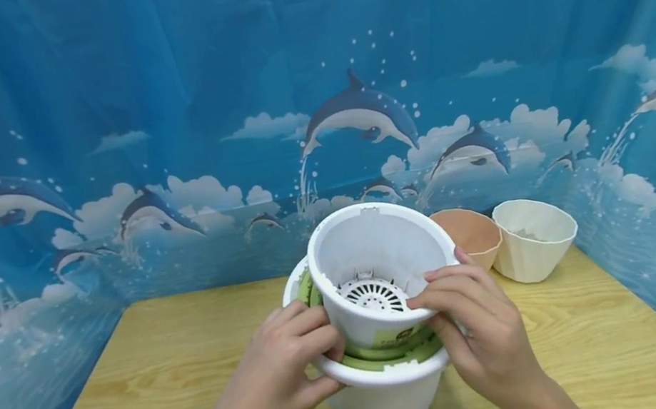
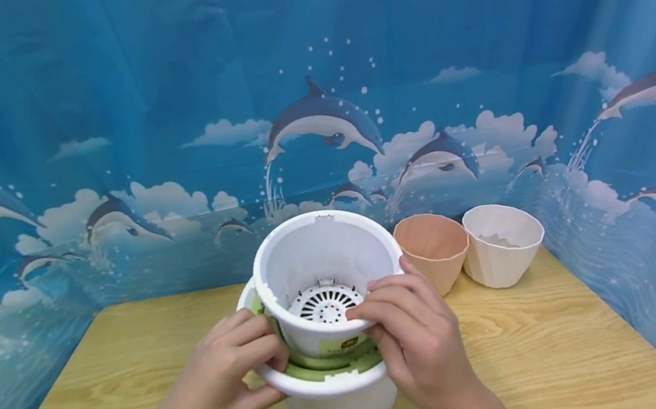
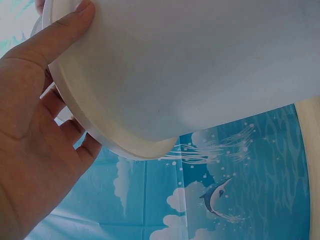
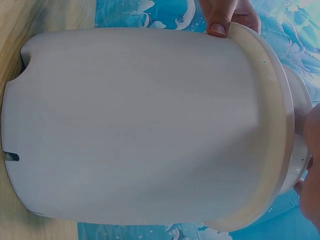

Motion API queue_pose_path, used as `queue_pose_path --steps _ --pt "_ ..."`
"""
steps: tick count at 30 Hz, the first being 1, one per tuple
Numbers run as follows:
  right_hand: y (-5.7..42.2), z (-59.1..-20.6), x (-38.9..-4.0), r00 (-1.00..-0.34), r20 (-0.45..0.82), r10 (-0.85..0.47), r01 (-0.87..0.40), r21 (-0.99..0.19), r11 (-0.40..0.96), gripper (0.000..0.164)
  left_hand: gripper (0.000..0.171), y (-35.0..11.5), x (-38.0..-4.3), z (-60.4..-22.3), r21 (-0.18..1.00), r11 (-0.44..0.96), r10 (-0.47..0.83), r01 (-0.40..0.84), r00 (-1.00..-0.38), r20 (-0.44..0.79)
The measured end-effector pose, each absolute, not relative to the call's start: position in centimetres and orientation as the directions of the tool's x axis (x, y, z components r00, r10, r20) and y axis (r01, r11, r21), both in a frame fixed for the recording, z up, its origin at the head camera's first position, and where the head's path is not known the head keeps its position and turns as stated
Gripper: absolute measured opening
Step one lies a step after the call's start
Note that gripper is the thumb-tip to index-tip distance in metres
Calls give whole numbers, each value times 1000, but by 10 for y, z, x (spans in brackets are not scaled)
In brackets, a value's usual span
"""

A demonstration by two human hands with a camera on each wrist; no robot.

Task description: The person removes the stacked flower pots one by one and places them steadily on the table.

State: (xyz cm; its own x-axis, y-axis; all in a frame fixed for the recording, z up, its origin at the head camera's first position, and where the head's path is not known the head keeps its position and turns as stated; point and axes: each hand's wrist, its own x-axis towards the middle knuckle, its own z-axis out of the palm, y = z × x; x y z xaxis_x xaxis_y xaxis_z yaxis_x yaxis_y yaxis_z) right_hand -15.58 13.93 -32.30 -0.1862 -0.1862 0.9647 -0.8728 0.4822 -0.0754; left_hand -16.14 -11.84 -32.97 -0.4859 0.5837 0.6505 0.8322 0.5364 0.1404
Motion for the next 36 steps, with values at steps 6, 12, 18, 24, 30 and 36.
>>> queue_pose_path --steps 6,12,18,24,30,36 --pt "140 -322 -157 -162 971 -176 -882 -62 467 23 33 -118 -162 -330 140 535 585 833 -485 650" --pt "142 -321 -154 -150 978 -147 -892 -70 446 19 31 -118 -162 -331 134 527 580 839 -470 665" --pt "143 -318 -151 -106 989 -108 -909 -52 414 20 31 -119 -163 -332 146 521 576 841 -473 667" --pt "142 -314 -151 -76 994 -77 -915 -39 401 20 32 -119 -163 -331 156 522 578 838 -483 658" --pt "143 -312 -150 -86 994 -63 -913 -53 404 18 32 -119 -163 -330 156 524 578 838 -483 658" --pt "143 -311 -150 -52 999 -12 -910 -42 413 20 32 -119 -163 -330 169 511 579 843 -483 656"
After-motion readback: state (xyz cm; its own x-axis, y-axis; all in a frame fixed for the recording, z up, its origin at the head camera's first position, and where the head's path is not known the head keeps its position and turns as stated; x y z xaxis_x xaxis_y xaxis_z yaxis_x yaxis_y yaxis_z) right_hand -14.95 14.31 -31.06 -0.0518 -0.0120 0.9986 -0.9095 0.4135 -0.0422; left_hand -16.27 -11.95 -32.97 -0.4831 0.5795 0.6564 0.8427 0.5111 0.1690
